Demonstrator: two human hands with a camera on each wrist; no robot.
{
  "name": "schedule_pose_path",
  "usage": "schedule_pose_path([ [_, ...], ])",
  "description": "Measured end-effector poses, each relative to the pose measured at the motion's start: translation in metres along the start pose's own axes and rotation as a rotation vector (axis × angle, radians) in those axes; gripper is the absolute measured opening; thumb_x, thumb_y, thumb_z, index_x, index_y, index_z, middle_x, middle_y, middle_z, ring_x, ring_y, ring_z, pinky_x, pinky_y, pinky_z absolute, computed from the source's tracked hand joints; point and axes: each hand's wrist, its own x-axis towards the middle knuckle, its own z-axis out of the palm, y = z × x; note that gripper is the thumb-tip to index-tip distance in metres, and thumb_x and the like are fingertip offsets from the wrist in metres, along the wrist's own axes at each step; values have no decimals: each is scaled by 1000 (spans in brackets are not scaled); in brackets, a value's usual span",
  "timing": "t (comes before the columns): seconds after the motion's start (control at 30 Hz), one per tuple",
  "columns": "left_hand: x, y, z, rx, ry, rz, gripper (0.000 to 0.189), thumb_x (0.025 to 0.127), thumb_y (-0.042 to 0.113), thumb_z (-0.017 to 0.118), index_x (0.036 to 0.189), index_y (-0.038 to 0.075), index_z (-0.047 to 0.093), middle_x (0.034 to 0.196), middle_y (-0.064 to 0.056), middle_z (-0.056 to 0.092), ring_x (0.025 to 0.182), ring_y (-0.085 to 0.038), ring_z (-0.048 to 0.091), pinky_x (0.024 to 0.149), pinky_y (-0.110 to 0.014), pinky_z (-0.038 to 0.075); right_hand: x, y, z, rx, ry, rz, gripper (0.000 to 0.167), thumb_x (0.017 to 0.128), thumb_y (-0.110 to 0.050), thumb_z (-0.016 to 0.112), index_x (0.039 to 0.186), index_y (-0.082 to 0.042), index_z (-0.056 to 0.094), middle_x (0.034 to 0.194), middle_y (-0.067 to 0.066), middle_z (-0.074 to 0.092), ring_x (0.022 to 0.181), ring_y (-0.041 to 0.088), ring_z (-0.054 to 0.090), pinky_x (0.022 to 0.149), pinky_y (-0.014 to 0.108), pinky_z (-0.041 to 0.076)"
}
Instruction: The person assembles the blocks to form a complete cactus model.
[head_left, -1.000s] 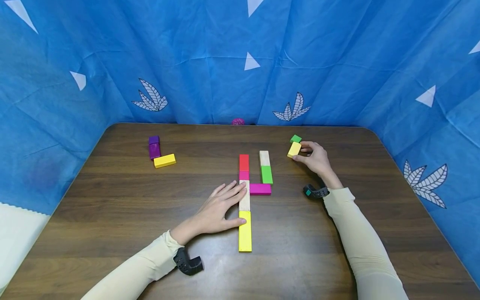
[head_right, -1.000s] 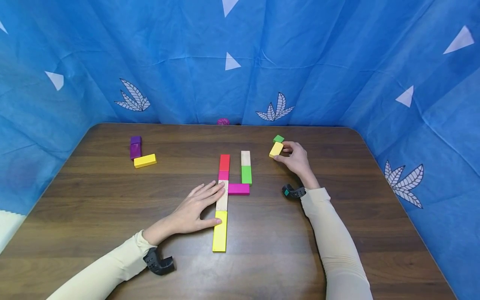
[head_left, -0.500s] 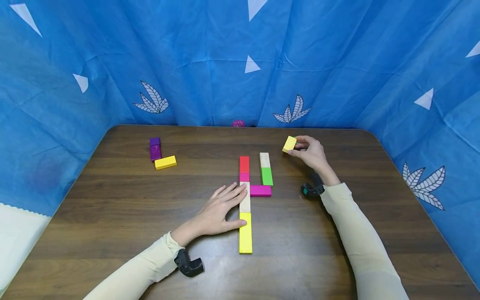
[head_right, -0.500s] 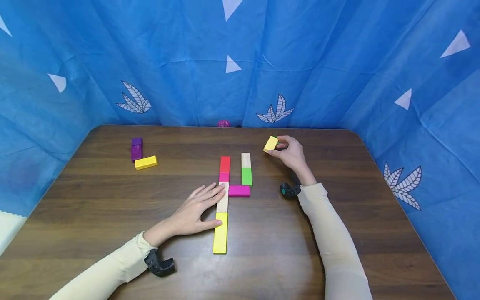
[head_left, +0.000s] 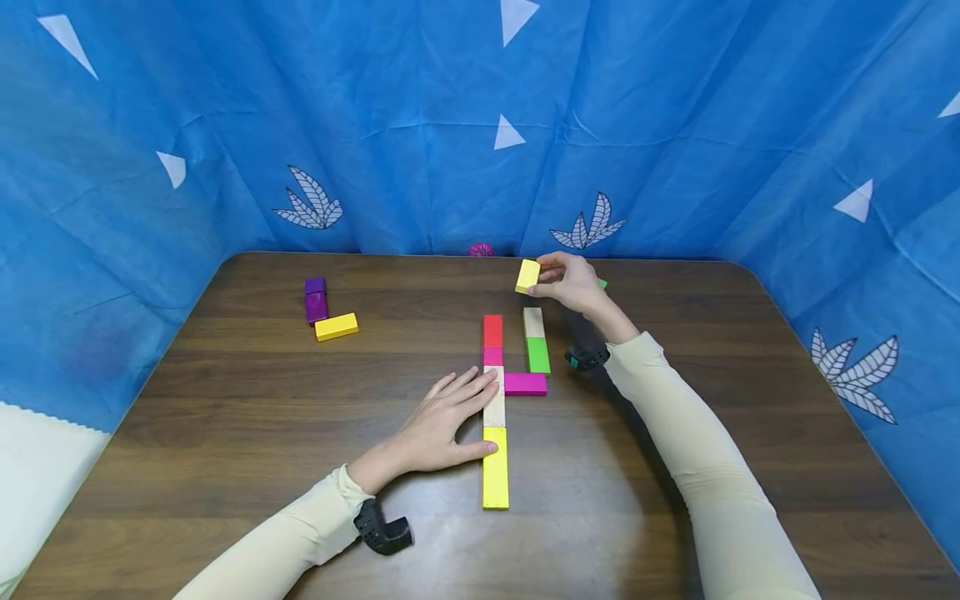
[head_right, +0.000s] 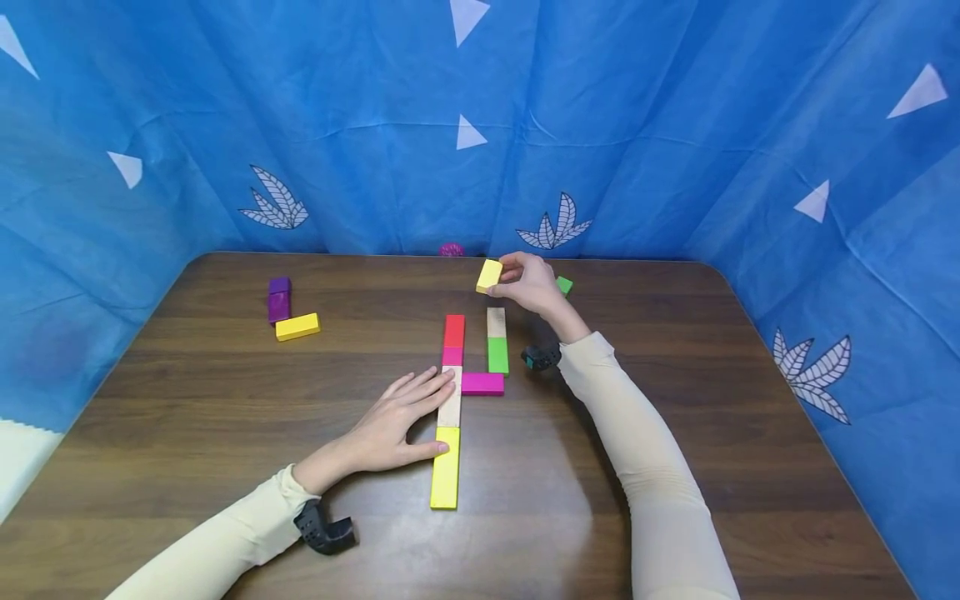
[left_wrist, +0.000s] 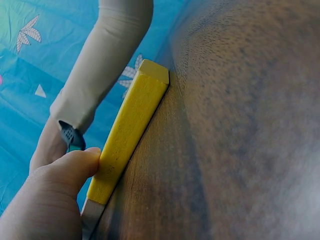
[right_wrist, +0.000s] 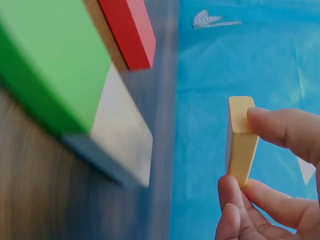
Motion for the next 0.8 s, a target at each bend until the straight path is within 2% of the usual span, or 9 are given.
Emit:
schedule_pose_path([
  [0.4,1,0,-1,6,-2,10,82,87,54,62,152,13,36,160,0,30,149,-28,26,119,-54,21,17,-3,29,-42,-122,6,58,81,-19,79,132,-2,56,121,18,64,110,29,61,90,40,54],
  [0.8,0,-1,-1,-5,-18,-9,82,87,54,62,152,13,35,160,0,30,149,-27,25,120,-53,19,23,-6,41,-98,-199,16,60,79,-19,81,131,-1,56,122,16,63,108,28,63,94,39,53],
])
